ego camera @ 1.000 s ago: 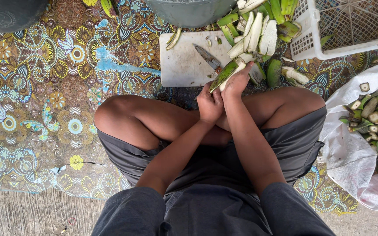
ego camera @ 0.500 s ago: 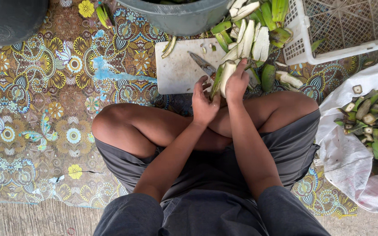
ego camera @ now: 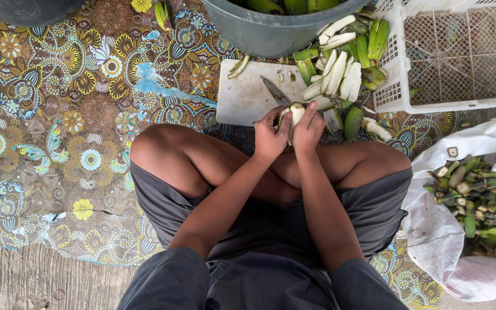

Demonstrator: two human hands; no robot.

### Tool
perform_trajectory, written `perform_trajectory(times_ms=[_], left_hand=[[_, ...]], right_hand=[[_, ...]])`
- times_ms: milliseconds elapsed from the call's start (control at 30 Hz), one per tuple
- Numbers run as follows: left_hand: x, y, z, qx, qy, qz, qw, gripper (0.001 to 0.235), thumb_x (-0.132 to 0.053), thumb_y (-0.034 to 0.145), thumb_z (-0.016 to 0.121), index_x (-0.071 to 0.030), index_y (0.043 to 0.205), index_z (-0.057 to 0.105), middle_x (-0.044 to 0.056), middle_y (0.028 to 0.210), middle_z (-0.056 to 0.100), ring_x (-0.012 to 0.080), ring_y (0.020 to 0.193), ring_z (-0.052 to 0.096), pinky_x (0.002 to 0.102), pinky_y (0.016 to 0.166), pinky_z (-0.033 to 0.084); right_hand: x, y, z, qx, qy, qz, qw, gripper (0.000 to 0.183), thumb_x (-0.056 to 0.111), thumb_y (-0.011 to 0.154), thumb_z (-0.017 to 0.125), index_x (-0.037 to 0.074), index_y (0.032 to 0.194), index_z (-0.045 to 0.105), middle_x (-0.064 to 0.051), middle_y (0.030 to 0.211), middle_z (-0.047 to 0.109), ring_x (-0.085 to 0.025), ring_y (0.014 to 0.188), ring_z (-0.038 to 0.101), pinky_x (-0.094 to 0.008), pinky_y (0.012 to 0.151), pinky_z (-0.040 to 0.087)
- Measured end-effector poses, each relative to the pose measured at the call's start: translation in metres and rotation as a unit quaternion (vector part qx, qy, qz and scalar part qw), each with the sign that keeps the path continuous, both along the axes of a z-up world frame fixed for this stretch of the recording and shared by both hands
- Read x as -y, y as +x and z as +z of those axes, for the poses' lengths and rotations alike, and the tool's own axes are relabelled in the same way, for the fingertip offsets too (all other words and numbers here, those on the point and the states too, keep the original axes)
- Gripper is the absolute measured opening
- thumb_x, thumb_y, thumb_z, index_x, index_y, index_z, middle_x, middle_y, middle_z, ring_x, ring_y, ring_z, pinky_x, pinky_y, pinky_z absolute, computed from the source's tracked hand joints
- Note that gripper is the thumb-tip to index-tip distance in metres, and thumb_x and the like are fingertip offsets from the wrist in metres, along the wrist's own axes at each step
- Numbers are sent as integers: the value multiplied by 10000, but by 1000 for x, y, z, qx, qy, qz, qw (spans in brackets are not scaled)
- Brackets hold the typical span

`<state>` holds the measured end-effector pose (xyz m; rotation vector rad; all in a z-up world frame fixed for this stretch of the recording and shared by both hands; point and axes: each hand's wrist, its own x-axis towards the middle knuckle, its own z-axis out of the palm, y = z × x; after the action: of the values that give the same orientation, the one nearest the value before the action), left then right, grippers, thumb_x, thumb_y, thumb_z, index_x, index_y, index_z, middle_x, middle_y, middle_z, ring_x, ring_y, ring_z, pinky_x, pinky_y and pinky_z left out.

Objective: The person sits cross-legged on a mat and uses a knife to peel the skin off green bananas. They place the peeled bananas into a bucket of water and discard the peels into a nearby bag.

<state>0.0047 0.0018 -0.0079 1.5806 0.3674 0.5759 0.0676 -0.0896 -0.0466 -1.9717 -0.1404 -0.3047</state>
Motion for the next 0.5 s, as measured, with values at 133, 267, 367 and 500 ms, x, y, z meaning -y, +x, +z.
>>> perform_trajectory(times_ms=[133,267,367,500], left_hand=[[0,-3,7,8,9,-11,1000,257,-164,966,559,-5,1157,624,231,865,690,375,759,687,446,587,592],[1,2,-9,-10,57,48,997,179,-135,933,566,-66,1070,658,197,771,684,361,723,682,420,566,582],[1,4,-15,-13,85,103,991,113,-110,898,586,-96,966,675,178,644,662,368,631,670,413,510,557],[0,5,-21,-14,65,120,991,105,-81,892,585,-92,934,682,156,553,630,326,537,656,370,485,558]], right_hand=[[-4,-7,9,14,-9,6,1000,624,279,1073,323,-6,559,532,-211,465,482,-256,423,457,-370,533,399],[-13,-9,13,49,-71,-1,996,570,247,1046,387,-33,579,555,-250,512,521,-406,486,527,-439,522,425],[-17,-10,9,54,-90,-5,994,546,237,1037,419,-32,587,575,-252,534,549,-451,526,566,-461,520,445],[-19,-11,11,2,-46,5,999,581,286,1032,401,-76,616,584,-289,585,553,-480,590,565,-503,560,419]])
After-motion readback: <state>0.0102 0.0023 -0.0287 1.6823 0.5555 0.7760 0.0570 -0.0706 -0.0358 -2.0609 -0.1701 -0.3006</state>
